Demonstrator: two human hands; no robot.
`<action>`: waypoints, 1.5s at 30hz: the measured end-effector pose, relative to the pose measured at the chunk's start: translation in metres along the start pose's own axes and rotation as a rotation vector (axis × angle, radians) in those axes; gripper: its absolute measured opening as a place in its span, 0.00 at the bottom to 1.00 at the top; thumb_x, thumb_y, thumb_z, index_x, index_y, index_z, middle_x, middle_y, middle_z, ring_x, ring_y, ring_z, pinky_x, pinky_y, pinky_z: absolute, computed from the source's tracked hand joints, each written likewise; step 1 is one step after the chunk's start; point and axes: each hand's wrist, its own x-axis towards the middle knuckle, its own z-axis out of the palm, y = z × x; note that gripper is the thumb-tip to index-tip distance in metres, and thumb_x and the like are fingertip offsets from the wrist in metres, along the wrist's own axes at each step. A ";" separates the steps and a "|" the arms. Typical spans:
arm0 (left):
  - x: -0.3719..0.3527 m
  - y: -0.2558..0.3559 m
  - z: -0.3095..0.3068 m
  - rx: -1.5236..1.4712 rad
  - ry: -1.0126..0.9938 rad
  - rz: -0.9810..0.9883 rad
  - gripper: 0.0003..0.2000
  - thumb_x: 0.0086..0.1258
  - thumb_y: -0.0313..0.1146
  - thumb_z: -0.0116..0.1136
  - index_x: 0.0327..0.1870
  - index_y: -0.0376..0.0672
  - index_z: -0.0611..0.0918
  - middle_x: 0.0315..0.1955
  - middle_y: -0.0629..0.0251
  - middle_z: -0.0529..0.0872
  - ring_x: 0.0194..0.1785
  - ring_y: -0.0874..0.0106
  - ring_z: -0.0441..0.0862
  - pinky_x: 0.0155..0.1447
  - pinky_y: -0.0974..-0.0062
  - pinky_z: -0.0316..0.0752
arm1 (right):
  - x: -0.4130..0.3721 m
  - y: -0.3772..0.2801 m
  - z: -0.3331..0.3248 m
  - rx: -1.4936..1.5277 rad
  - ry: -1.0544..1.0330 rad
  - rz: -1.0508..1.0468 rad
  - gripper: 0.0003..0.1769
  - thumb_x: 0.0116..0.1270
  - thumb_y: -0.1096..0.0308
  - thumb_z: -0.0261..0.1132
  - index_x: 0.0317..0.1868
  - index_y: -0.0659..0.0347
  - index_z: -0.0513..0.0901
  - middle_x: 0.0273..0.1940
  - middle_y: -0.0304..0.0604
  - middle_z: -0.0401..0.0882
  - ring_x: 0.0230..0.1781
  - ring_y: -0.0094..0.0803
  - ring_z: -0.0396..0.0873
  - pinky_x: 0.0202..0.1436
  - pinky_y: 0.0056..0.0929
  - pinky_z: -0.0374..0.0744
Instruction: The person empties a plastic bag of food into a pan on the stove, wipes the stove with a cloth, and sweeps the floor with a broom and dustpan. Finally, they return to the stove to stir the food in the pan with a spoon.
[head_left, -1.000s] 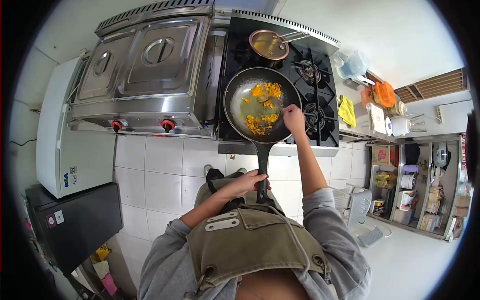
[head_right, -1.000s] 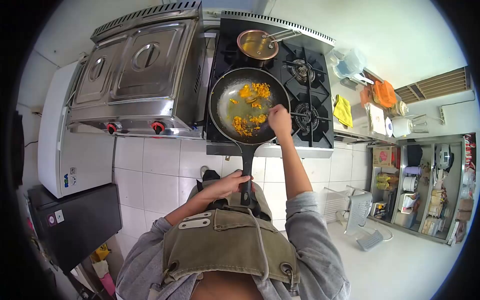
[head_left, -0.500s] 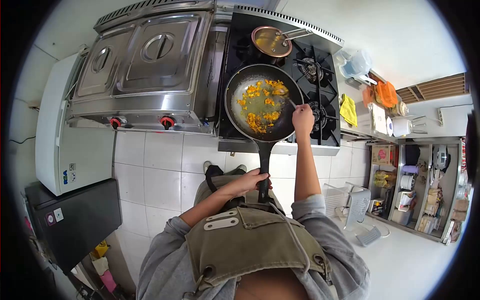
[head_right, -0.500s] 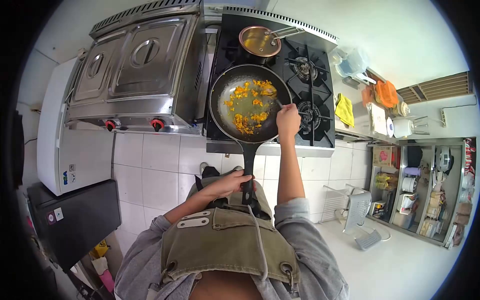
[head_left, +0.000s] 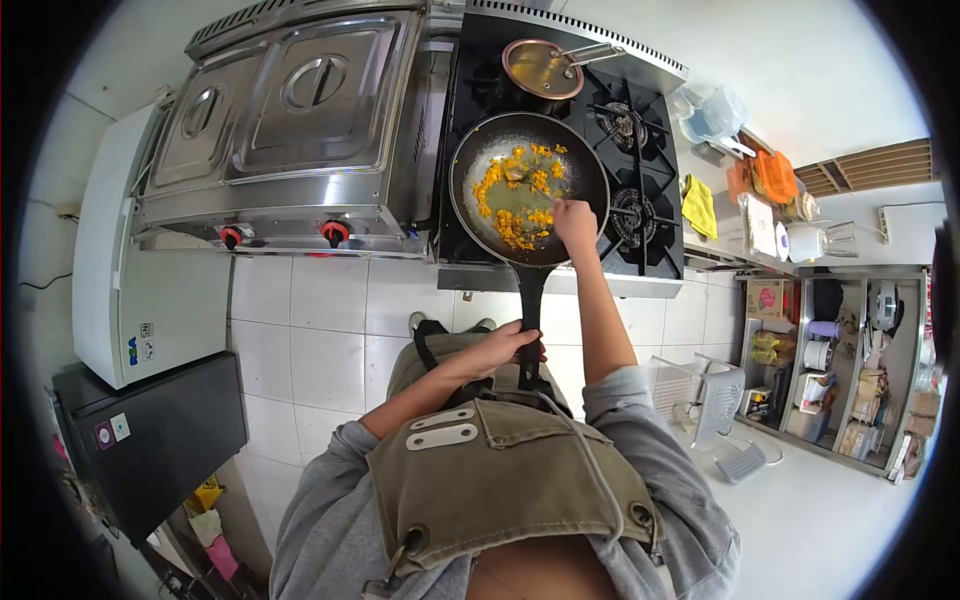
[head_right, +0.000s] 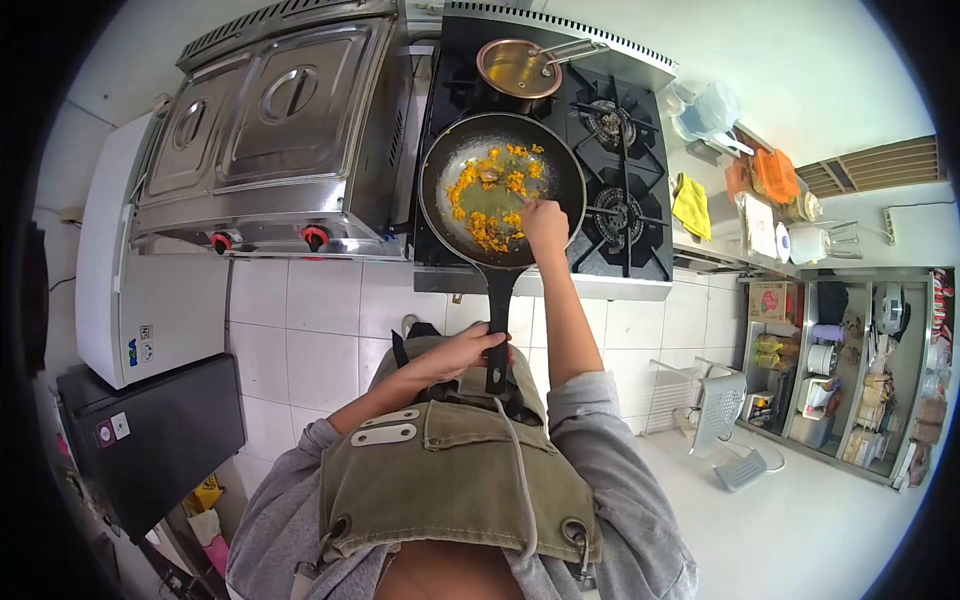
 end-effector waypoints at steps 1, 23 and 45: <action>0.001 -0.001 -0.001 -0.003 -0.003 0.004 0.12 0.74 0.36 0.42 0.48 0.37 0.69 0.39 0.58 0.79 0.44 0.67 0.80 0.49 0.70 0.75 | 0.000 0.005 -0.001 -0.005 0.001 -0.004 0.15 0.61 0.59 0.58 0.28 0.62 0.84 0.25 0.58 0.79 0.31 0.54 0.79 0.37 0.44 0.78; 0.002 -0.007 -0.010 -0.022 -0.054 0.001 0.11 0.74 0.36 0.42 0.48 0.38 0.70 0.38 0.58 0.80 0.44 0.67 0.80 0.50 0.70 0.75 | 0.001 0.040 -0.039 -0.401 -0.027 -0.064 0.19 0.63 0.55 0.54 0.33 0.62 0.83 0.35 0.58 0.80 0.39 0.53 0.79 0.43 0.46 0.77; -0.006 0.002 -0.018 0.050 -0.050 -0.002 0.13 0.74 0.37 0.43 0.51 0.39 0.70 0.39 0.61 0.80 0.46 0.70 0.80 0.49 0.73 0.74 | -0.041 0.037 -0.084 -0.537 0.072 -0.151 0.14 0.66 0.58 0.53 0.31 0.58 0.78 0.25 0.52 0.80 0.29 0.51 0.80 0.30 0.47 0.77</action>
